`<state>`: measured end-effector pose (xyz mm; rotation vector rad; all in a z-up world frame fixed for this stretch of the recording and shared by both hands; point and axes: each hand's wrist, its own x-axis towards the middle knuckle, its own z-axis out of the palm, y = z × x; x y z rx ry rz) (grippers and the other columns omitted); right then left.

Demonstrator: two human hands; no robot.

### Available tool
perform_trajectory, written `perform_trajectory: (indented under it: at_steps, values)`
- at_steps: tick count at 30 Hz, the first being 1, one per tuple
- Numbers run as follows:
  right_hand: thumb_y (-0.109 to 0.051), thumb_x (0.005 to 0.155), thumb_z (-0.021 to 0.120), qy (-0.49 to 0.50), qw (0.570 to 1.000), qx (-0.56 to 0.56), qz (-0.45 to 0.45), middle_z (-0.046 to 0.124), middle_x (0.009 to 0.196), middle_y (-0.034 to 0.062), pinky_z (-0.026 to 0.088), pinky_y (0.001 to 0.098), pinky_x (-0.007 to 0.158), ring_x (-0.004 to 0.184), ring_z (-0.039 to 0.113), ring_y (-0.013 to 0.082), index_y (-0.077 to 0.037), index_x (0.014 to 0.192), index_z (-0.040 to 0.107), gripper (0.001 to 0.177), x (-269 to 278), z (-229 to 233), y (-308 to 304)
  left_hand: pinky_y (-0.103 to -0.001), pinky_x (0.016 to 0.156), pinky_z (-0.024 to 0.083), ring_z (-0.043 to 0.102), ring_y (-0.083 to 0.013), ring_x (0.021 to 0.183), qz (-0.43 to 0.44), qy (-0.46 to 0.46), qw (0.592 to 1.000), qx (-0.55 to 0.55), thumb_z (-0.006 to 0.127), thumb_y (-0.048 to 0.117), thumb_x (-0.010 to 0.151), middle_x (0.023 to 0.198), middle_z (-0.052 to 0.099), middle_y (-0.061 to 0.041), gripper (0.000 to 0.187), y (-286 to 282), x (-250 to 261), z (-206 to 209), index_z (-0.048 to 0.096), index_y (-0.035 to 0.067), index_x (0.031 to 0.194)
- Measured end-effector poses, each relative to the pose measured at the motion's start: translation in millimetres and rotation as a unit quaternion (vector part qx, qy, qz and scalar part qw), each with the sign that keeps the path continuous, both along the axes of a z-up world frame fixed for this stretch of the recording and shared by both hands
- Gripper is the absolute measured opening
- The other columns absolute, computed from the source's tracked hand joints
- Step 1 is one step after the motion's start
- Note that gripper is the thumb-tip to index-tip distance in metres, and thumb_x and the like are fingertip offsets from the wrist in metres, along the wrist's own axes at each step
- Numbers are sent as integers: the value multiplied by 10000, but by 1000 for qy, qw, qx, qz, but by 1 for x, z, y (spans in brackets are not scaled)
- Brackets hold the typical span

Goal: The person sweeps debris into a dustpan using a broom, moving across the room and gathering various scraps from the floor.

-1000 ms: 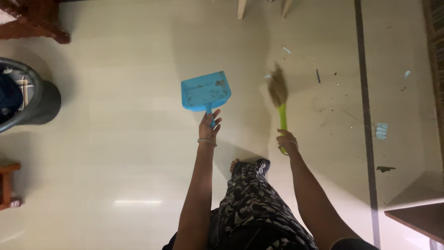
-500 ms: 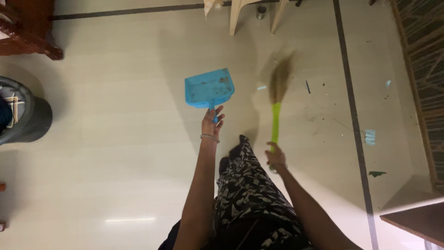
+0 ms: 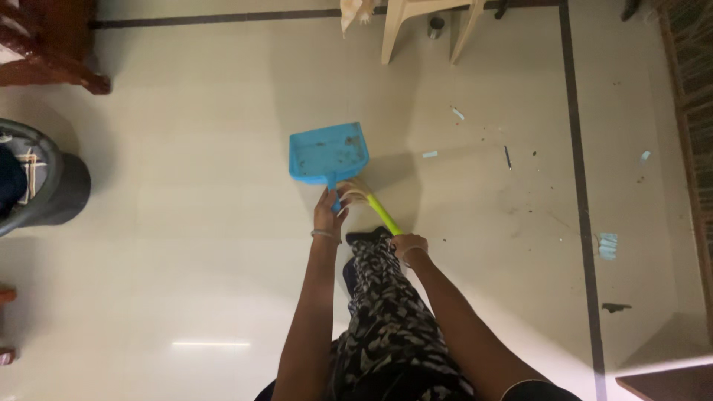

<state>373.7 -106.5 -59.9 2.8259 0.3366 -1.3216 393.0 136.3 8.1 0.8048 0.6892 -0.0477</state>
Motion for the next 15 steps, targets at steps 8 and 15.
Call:
perform_trajectory:
  at_steps: [8, 15]
  values:
    - [-244, 850, 616, -4, 954, 25, -298, 767, 1115, 30, 615, 392, 886, 968, 762, 224, -403, 1314, 654, 492, 54, 9, -64, -296, 733, 486, 644, -137, 879, -30, 7, 999, 16, 535, 280, 1019, 1266, 719, -70, 512, -13, 25, 11, 478, 122, 1503]
    - [-125, 863, 624, -54, 844, 167, -507, 779, 979, 146, 620, 353, 653, 725, 731, 216, -309, 1356, 684, 530, 49, 38, -138, -298, 753, 489, 644, -129, 890, -62, -3, 998, 6, 520, 299, 1026, 1267, 708, -48, 514, -29, 39, 17, 459, 155, 1516]
